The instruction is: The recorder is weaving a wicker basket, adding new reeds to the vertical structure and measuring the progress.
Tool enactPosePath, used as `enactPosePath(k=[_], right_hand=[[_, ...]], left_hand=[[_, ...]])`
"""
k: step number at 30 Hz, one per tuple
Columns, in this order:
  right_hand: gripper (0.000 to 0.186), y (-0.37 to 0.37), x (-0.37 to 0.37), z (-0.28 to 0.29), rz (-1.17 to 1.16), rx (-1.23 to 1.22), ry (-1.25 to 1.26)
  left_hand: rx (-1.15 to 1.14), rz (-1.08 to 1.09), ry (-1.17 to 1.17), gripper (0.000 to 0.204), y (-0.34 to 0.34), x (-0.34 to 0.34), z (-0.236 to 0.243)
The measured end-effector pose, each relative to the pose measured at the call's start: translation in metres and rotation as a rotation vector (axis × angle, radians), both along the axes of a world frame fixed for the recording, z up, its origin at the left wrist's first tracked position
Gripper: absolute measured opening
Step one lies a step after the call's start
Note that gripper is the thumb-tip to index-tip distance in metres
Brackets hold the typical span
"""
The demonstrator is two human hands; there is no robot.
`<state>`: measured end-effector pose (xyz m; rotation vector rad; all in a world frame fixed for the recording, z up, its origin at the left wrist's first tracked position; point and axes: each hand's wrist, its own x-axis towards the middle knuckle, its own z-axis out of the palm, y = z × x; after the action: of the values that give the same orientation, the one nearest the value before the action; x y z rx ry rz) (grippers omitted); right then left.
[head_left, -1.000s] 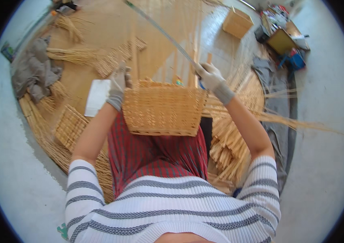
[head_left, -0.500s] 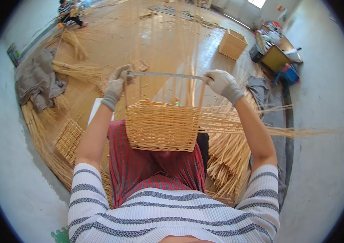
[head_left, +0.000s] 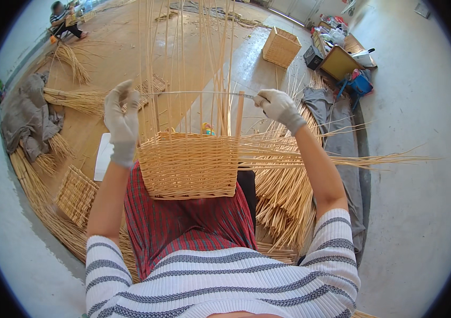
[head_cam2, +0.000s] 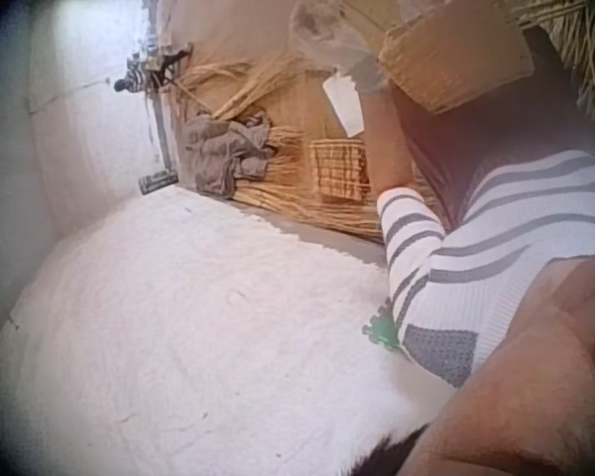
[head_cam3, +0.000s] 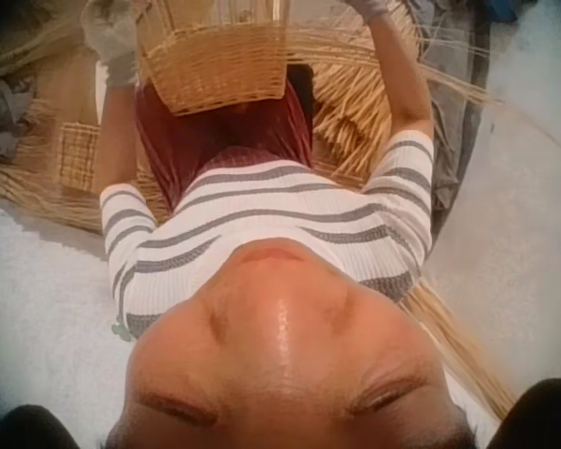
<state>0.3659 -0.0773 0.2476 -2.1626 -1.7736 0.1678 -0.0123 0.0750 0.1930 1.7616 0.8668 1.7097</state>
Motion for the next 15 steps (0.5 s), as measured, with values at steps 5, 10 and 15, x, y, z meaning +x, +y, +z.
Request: enactPosePath(k=[5, 10, 15], right_hand=[[0.038, -0.053, -0.072, -0.01, -0.067, -0.137, 0.42], [0.027, -0.114, -0.115, -0.104, 0.108, -0.07, 1.018], [0.025, -0.185, -0.117, -0.214, -0.133, 0.237, 1.059]], left_hand=[[0.526, -0.888, 0.083, 0.015, -0.118, -0.008, 0.121], [0.743, -0.965, -0.244, 0.006, -0.156, -0.008, 0.129], [0.862, -0.929, -0.313, 0.005, -0.166, 0.025, 0.127]])
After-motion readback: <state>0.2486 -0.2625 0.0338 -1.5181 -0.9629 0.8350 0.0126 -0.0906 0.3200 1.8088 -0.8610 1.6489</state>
